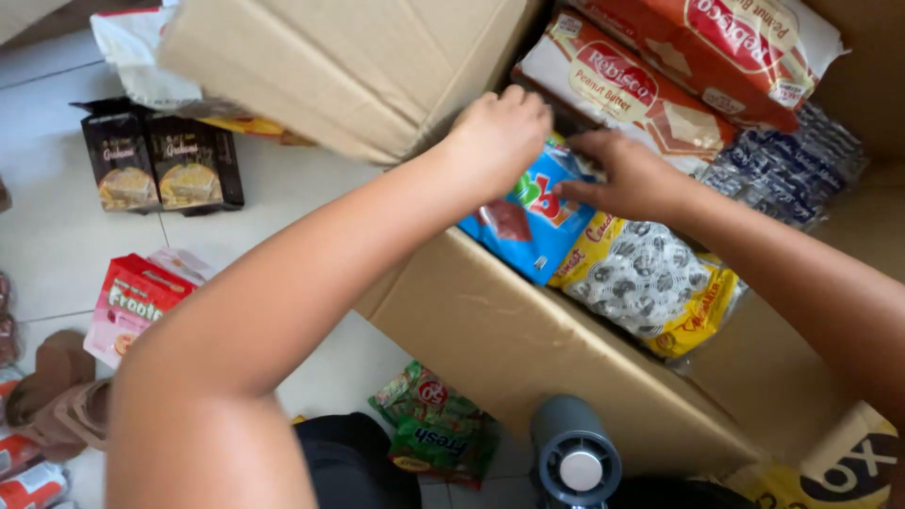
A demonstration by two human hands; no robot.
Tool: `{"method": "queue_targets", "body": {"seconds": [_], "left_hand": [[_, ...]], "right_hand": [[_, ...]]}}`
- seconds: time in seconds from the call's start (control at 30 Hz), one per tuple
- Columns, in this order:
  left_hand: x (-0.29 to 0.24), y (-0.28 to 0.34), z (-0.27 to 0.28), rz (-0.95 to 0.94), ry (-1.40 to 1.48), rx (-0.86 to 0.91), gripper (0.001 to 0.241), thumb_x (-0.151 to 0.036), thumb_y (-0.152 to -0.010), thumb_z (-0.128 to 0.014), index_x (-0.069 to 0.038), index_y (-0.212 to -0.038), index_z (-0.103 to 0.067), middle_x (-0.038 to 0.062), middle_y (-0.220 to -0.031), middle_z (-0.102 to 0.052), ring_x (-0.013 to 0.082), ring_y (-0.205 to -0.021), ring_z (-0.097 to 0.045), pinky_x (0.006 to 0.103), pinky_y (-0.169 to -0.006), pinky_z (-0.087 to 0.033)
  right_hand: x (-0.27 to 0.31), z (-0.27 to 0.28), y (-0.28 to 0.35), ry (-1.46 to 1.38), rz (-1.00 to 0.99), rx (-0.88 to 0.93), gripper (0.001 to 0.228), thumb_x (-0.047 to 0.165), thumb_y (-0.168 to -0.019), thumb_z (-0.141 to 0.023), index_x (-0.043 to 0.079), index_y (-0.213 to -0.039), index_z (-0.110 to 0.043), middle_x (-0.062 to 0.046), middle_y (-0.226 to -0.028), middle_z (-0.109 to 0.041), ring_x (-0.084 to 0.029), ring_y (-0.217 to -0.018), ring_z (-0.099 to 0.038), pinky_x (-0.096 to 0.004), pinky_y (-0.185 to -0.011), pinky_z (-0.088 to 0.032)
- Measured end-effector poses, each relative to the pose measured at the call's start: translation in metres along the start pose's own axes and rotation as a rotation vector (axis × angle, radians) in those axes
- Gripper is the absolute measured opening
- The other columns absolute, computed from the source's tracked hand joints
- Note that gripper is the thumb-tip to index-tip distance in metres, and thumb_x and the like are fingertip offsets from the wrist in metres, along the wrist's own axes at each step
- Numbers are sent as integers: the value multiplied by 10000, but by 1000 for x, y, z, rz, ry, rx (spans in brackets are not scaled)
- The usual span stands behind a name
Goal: Packing grocery items like snacks and biscuits into a cardboard box.
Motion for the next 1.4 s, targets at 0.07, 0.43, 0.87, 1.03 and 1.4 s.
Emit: {"method": "queue_targets", "body": {"seconds": [0.07,0.43,0.87,1.03,1.4], "left_hand": [[-5,37,38,-41,24,-223,373,-171,-853,-727,-11,-1184,-662,118,-1115,-660,295,-1087,-637,410,-835,-555],[43,311,127,131,462,-283,598,-264,-863,-842,-19,-1342,-583,192,-1163,-630,391,-1113,-620,488,-887,-525],[56,572,-141,906,943,-875,343,25,-988,-735,-17,-1280,-561,123,-1162,-659,216,-1039,-664,325,-909,-554],[18,572,-272,1184,1334,-756,549,-108,-879,-820,-49,-1355,-553,90,-1244,-672,200,-1140,-682,323,-861,-623],[43,528,-310,1029,1414,-712,854,-239,-867,-874,-56,-1540,-382,168,-1460,-556,296,-1322,-587,424,-1029,-557]], "right_hand": [[28,12,12,88,92,-109,636,323,-800,-837,-32,-1287,-635,-221,-1116,-709,-286,-971,-705,-401,-832,-565],[216,-8,70,76,246,-152,290,116,-949,-759,-32,-1183,-674,-138,-1080,-716,-188,-979,-732,-325,-852,-581],[329,-224,-12,279,360,285,525,163,-834,-736,-9,-1308,-589,-210,-1256,-635,-371,-1117,-656,-446,-918,-542],[278,-299,-60,373,217,319,835,203,-783,-794,-86,-1455,-392,-340,-1372,-506,-490,-1221,-539,-499,-1005,-464],[249,-363,-108,176,78,200,936,243,-675,-946,-27,-1425,-455,-249,-1244,-653,-394,-1155,-649,-466,-963,-527]]}}
Point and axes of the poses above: each hand's wrist, its own y-axis away from the middle knuckle, its own z-axis out of the back of the hand, x = y × z, the point moved 4 cm from there along -y, towards the middle knuckle
